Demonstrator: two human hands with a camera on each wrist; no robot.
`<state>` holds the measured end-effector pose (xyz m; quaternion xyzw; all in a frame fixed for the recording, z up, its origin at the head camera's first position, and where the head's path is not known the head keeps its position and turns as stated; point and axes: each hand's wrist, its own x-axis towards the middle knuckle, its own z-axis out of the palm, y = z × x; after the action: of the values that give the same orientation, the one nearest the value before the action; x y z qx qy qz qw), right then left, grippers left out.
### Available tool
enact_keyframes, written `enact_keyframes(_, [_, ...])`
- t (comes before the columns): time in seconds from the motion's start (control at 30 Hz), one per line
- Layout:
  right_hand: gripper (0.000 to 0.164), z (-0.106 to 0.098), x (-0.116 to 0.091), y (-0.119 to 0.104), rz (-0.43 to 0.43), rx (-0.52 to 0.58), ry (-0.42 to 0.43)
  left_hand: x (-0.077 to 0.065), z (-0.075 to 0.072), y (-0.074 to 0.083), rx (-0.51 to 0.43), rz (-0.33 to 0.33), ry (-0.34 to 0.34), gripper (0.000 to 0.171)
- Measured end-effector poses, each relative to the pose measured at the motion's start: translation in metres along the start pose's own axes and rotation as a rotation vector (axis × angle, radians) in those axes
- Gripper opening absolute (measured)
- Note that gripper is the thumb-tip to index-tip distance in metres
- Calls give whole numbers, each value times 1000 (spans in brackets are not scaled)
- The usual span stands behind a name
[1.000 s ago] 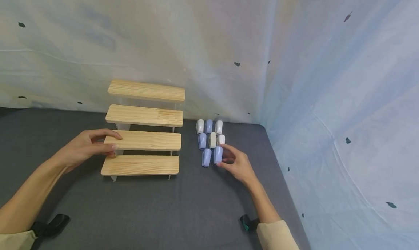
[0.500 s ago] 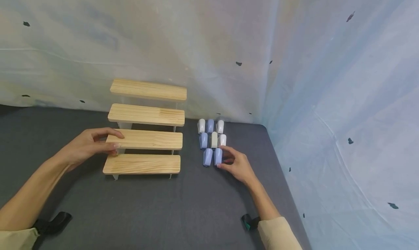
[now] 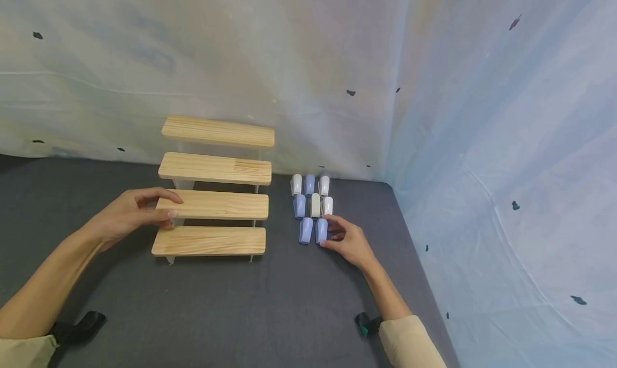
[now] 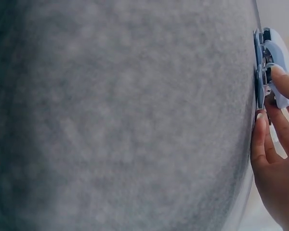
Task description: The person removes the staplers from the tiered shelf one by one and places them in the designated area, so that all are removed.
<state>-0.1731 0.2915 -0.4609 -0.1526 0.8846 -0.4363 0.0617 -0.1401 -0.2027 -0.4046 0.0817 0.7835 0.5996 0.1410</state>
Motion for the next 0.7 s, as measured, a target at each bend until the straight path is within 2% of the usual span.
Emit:
enact_keyframes(0.13, [66,1,0,2,-14,1,6,-1,0,0,-4,1,-7,47])
enact_keyframes(0.3, [67,2,-3,-2,8,17,7,0,0,-1,-10,17,-20,46])
enact_keyframes(0.53, [59,-6,-12,-32,-4,64,-4,-3,-1,-3,33,33,-32,44])
enact_keyframes(0.7, [51,-10,-11,-22,-13,29,52,-8,-1,-3,88,42,-23,44])
